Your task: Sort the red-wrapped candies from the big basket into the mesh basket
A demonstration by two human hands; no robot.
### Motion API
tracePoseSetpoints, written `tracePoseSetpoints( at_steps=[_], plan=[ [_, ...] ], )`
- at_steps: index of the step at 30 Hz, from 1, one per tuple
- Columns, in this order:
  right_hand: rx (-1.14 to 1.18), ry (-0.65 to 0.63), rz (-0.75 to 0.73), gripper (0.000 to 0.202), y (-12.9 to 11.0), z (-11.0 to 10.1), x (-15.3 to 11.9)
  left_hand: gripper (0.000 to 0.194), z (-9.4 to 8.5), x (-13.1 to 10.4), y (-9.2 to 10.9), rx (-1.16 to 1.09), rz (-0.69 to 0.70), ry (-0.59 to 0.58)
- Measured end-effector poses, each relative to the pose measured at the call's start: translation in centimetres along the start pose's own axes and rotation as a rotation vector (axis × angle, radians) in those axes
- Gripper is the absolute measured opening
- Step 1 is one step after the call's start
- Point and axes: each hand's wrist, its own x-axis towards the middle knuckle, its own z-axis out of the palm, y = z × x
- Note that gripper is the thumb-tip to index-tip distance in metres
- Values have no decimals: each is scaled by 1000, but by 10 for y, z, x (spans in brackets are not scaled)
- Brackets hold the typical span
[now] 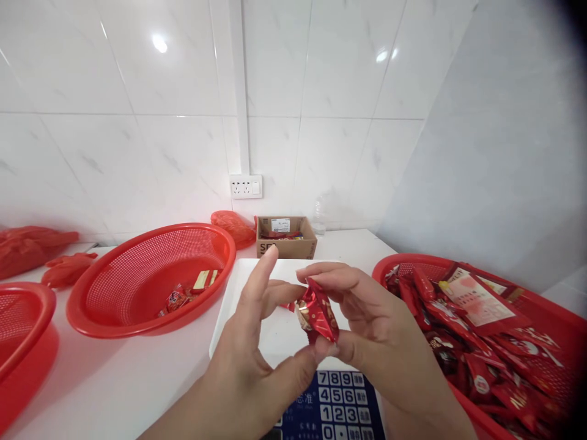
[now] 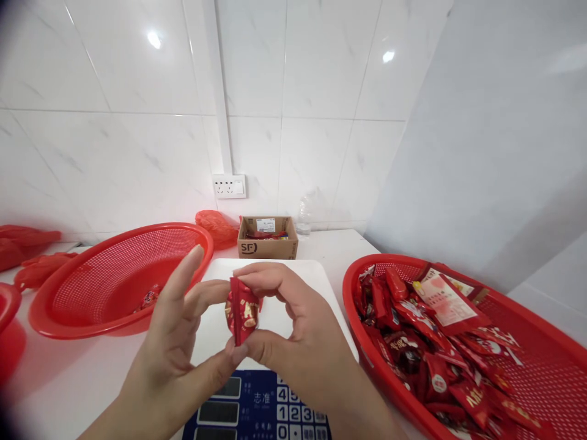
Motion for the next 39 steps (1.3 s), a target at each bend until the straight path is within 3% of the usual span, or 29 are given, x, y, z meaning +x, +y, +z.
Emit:
tracePoseSetpoints(
  at_steps=[4, 11, 21, 27, 34, 39],
  plan=[
    [66, -55, 113, 42, -4, 3, 5, 81, 1, 0, -1, -31, -17, 6],
    [191, -92, 137, 24, 0, 10, 6, 87, 2, 1, 1, 22, -1, 23],
    [325, -101, 208, 45, 4, 15, 4, 88, 3, -2, 1, 52, 40, 31],
    [361, -48, 174, 40, 7, 21, 4, 89, 5, -5, -3, 113, 40, 51],
    [393, -85, 135, 35, 4, 21, 7, 83, 2, -2, 0, 64, 32, 31],
    [391, -47, 138, 31, 7, 20, 7, 83, 7, -2, -1, 62, 52, 111]
  ],
)
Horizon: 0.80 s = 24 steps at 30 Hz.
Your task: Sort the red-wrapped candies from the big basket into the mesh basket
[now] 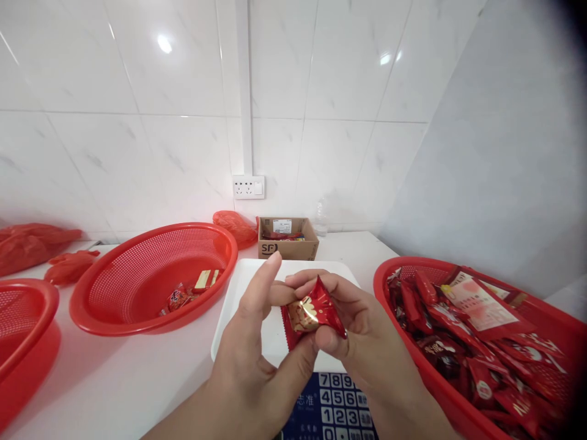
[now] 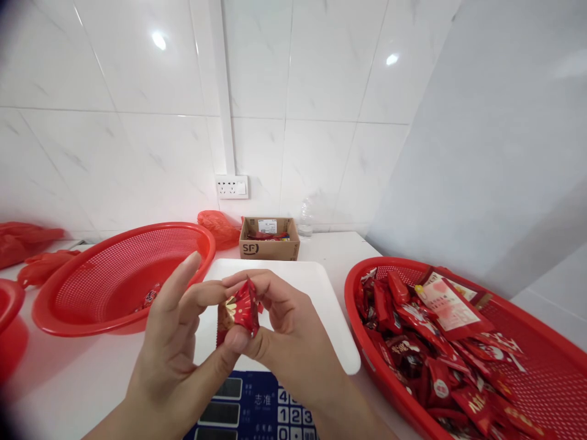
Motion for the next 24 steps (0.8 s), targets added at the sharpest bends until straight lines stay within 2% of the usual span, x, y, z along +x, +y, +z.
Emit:
tracePoseSetpoints(
  at_steps=[3, 5, 8, 9, 12, 15, 20, 24],
  plan=[
    [71, -13, 8, 32, 1, -1, 1, 85, 1, 1, 1, -32, 19, 18],
    [79, -19, 16, 41, 1, -3, 2, 84, -1, 3, 2, -57, 33, 28],
    [-26, -15, -20, 62, -2, -6, -2, 82, -4, 5, 4, -66, 33, 24],
    [-93, -7, -48, 63, -2, -7, -3, 82, -5, 5, 5, -60, 28, 15],
    [-354, 31, -129, 45, -5, -10, -8, 79, -7, 5, 4, -29, 11, -7],
    [-558, 20, -122, 28, -9, -12, -9, 78, -8, 4, 2, -21, 0, 1],
    [-612, -98, 30, 25, -20, -14, -3, 80, -9, 3, 0, -85, -22, 4],
    [-567, -40, 48, 26, -21, -13, -3, 84, -6, 3, 0, -161, -41, 6]
  ],
)
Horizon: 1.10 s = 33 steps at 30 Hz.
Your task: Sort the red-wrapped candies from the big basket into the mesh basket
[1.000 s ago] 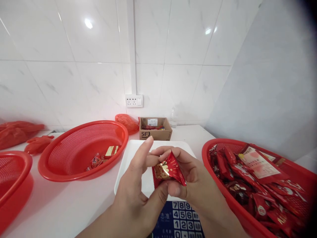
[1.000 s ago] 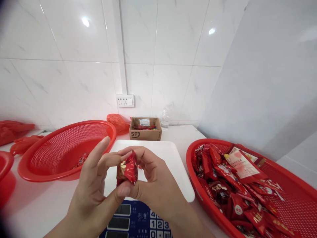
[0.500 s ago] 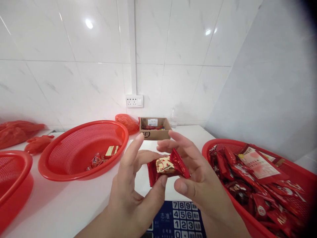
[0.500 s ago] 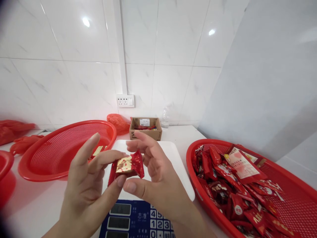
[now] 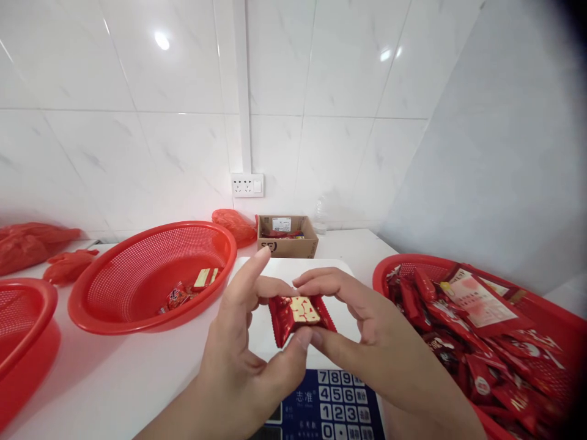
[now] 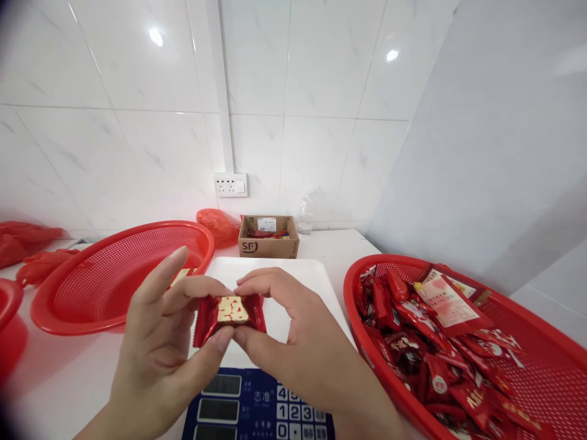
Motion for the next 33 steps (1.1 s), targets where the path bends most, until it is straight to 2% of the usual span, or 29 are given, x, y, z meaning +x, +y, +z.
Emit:
tracePoseSetpoints(
  at_steps=[5, 8, 12, 15, 18, 20, 22, 23, 25, 27, 31, 33],
  plan=[
    [179, 21, 5, 28, 3, 3, -2, 83, 1, 3, 1, -130, -126, -2],
    [152, -24, 42, 23, 3, 3, -1, 75, -1, 7, 1, -214, -201, -4],
    [103, -82, 97, 21, 2, 1, 3, 76, -1, 9, 1, -262, -230, 40],
    [82, -71, 103, 16, 0, 1, 4, 84, 0, 9, -1, -247, -177, 44],
    [-34, -29, 117, 12, 0, -1, 4, 94, 0, 8, -3, -127, -143, 64],
    [-197, 67, 118, 11, 3, -6, 5, 98, -1, 9, -4, -34, -139, 93],
    [-427, 159, 144, 12, 10, -13, 7, 93, -3, 11, -3, 21, -96, 156],
    [-552, 158, 183, 12, 14, -17, 9, 87, -5, 13, -2, 28, -59, 201],
    [-749, 58, 291, 11, 24, -23, 13, 74, -7, 15, 0, 22, 6, 297],
    [-836, -60, 365, 8, 34, -23, 18, 65, -8, 16, 2, 19, 37, 363],
    [-859, -183, 383, 12, 49, -18, 27, 61, -9, 17, 3, 30, 62, 382],
    [-858, -188, 371, 23, 50, -18, 28, 60, -10, 17, 2, 32, 67, 376]
  ],
)
